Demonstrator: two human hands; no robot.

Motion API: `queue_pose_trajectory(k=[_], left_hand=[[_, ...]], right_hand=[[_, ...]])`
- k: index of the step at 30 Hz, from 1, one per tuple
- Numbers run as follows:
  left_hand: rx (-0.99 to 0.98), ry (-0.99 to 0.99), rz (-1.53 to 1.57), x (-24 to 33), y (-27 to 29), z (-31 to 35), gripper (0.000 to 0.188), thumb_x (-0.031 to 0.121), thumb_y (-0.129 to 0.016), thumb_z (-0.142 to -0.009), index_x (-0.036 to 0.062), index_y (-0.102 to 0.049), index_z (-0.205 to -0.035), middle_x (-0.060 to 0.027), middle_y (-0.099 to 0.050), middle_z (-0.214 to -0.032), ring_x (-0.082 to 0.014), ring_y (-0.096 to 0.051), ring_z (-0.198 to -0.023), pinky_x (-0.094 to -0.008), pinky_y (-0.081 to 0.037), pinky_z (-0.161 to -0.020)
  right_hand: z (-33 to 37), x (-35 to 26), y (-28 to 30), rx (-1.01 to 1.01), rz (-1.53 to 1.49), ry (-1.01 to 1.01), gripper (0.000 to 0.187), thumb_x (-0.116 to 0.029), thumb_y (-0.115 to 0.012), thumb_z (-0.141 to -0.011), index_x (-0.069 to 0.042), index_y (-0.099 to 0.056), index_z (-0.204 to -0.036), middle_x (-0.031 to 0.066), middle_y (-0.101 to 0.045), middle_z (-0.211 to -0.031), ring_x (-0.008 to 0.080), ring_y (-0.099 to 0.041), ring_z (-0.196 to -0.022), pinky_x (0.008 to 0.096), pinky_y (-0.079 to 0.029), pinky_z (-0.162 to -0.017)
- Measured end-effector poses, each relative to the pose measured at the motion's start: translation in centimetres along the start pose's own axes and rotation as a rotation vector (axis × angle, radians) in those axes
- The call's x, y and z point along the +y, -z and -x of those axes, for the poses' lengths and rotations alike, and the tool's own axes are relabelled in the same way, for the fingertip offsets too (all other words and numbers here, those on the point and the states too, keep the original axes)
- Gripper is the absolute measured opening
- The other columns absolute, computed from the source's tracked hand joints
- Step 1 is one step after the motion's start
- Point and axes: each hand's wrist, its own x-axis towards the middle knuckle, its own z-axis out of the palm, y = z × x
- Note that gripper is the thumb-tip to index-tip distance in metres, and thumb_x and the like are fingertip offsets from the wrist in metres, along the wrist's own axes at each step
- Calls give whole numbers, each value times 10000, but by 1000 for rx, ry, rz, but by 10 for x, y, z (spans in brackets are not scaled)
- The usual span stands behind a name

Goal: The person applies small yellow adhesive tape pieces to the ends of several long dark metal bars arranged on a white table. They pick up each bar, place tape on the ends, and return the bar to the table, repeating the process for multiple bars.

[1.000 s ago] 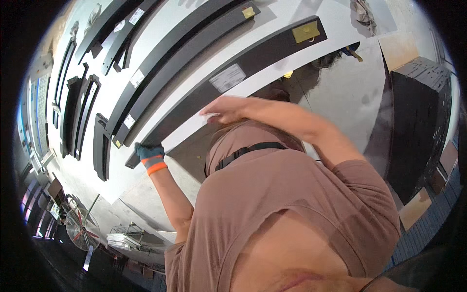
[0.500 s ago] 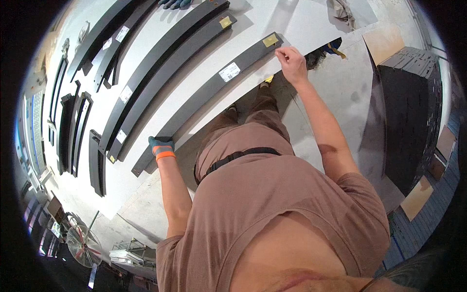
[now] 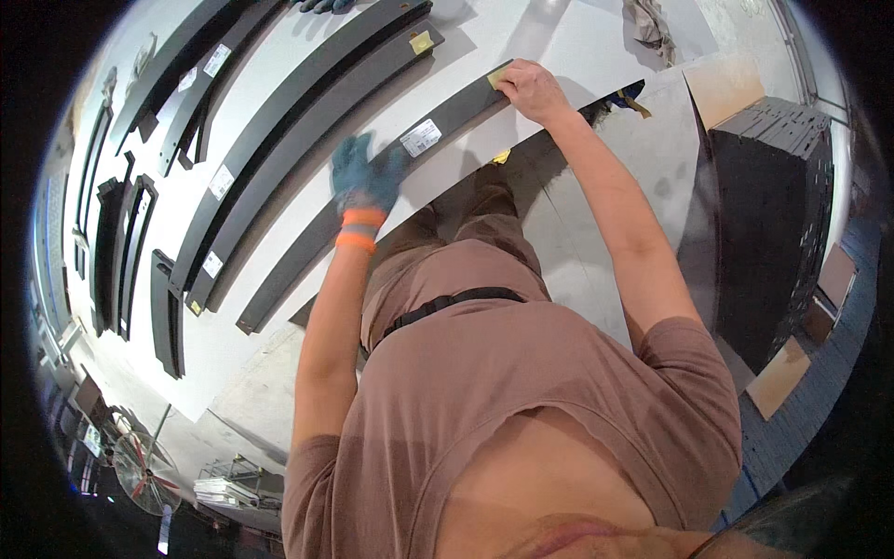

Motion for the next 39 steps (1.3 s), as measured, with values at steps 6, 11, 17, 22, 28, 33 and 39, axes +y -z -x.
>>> queue_pose_trajectory(k=[6,11,17,22,28,33,39], left_hand=[[-269,-340,-36,26,-36,-42,692,555,-711,-871,143,-593,-1415,-144,-644,-1269,-348,-611,-1155,-478,-486,-978],[-333,-328,-84,28,-40,-45,703,573,-680,-891,157,-565,-1446,-117,-641,-1260,-322,-621,-1133,-456,-475,-975],[-360,-347,-94,27,-38,-47,689,579,-658,-910,159,-560,-1447,-91,-640,-1232,-295,-623,-1108,-446,-475,-963],[-360,-351,-89,25,-40,-45,696,587,-648,-919,157,-551,-1458,-91,-635,-1248,-295,-616,-1125,-450,-471,-981],[-335,-350,-73,25,-39,-44,683,556,-677,-907,150,-565,-1445,-92,-634,-1261,-296,-614,-1140,-454,-468,-993],[-326,-347,-71,24,-43,-42,674,534,-682,-903,151,-562,-1444,-97,-637,-1256,-298,-614,-1142,-458,-473,-984],[-350,-342,-83,26,-39,-45,672,541,-659,-916,146,-551,-1449,-95,-632,-1254,-295,-612,-1141,-451,-476,-978]], right_hand=[[-10,3,-1,-59,89,136,121,-166,-713,-876,-47,-733,-862,112,-711,-941,328,-677,-961,443,-564,-859],[-14,7,0,-170,177,215,130,-151,-658,-902,-49,-704,-836,123,-689,-921,319,-677,-948,437,-568,-852],[-21,8,0,-236,229,307,117,-115,-607,-903,-41,-660,-830,125,-667,-916,308,-669,-944,431,-562,-850],[-22,12,2,-221,205,338,63,-94,-649,-888,-35,-663,-873,121,-683,-940,315,-667,-947,419,-553,-860],[-27,8,6,-231,196,436,69,-80,-674,-858,-20,-647,-877,131,-692,-940,322,-672,-939,419,-557,-859],[-30,19,14,-166,38,359,130,-140,-676,-879,-24,-664,-820,130,-698,-887,318,-687,-887,435,-572,-811],[-25,8,15,-146,1,276,171,-133,-744,-879,9,-675,-811,120,-737,-980,303,-699,-938,414,-568,-843]])
